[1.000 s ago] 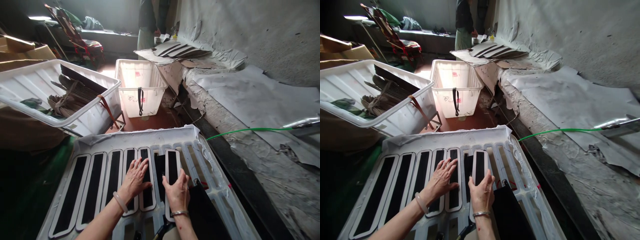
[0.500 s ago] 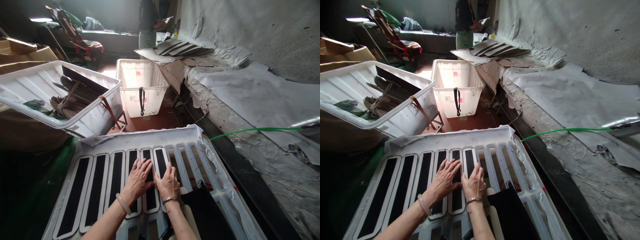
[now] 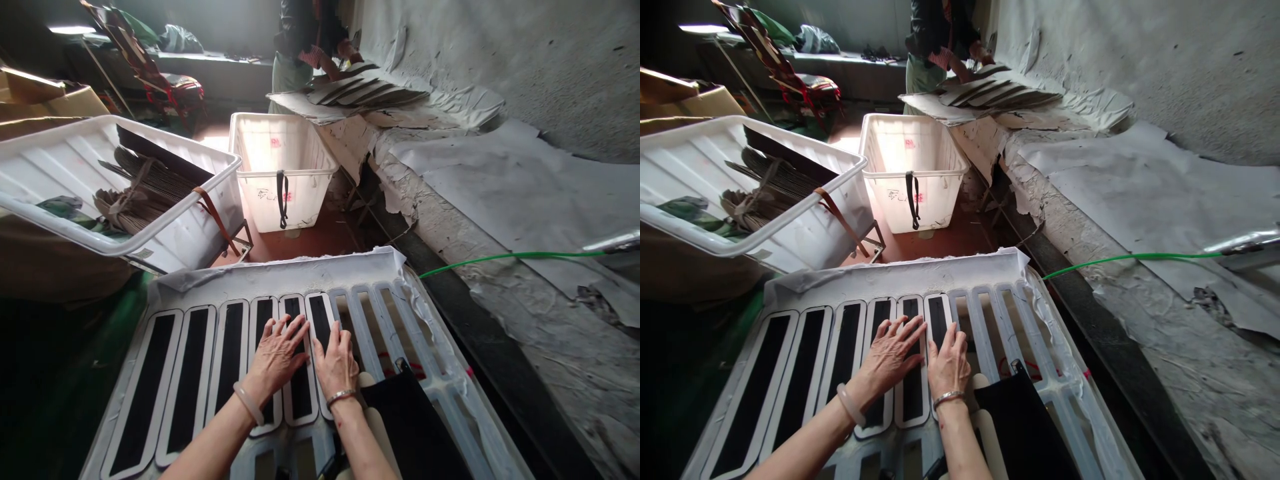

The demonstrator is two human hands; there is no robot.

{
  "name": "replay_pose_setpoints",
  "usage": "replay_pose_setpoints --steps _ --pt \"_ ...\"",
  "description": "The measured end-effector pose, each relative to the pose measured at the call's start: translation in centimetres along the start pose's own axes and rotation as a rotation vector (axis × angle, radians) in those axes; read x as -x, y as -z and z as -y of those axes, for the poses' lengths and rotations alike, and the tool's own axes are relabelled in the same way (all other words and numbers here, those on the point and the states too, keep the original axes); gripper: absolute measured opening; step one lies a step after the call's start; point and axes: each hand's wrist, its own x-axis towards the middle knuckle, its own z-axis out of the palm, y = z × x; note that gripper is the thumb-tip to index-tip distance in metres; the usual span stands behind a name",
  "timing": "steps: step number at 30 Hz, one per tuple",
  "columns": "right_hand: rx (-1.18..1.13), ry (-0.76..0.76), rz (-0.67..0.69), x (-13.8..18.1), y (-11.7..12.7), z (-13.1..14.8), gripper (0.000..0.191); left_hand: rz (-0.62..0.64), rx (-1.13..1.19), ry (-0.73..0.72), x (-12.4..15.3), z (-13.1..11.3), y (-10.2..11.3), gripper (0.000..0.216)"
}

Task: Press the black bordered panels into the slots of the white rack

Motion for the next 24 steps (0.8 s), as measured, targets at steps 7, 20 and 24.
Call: replay_pose_setpoints --steps 7,20,24 --pt "0.033 0.013 0.024 -0.1 0.5 0.0 0.052 0.015 -0.010 0.002 -0.8 -0.1 0.2 0.057" --pt "-0.006 0.008 0.049 -1.5 0.3 -0.5 0.048 0.022 -0.054 0.035 -1.3 -0.9 0.9 0.063" --pt "0.005 0.034 0.048 -1.7 0.1 -0.7 0.049 0.033 -0.069 0.034 -1.4 -1.0 0.9 0.061"
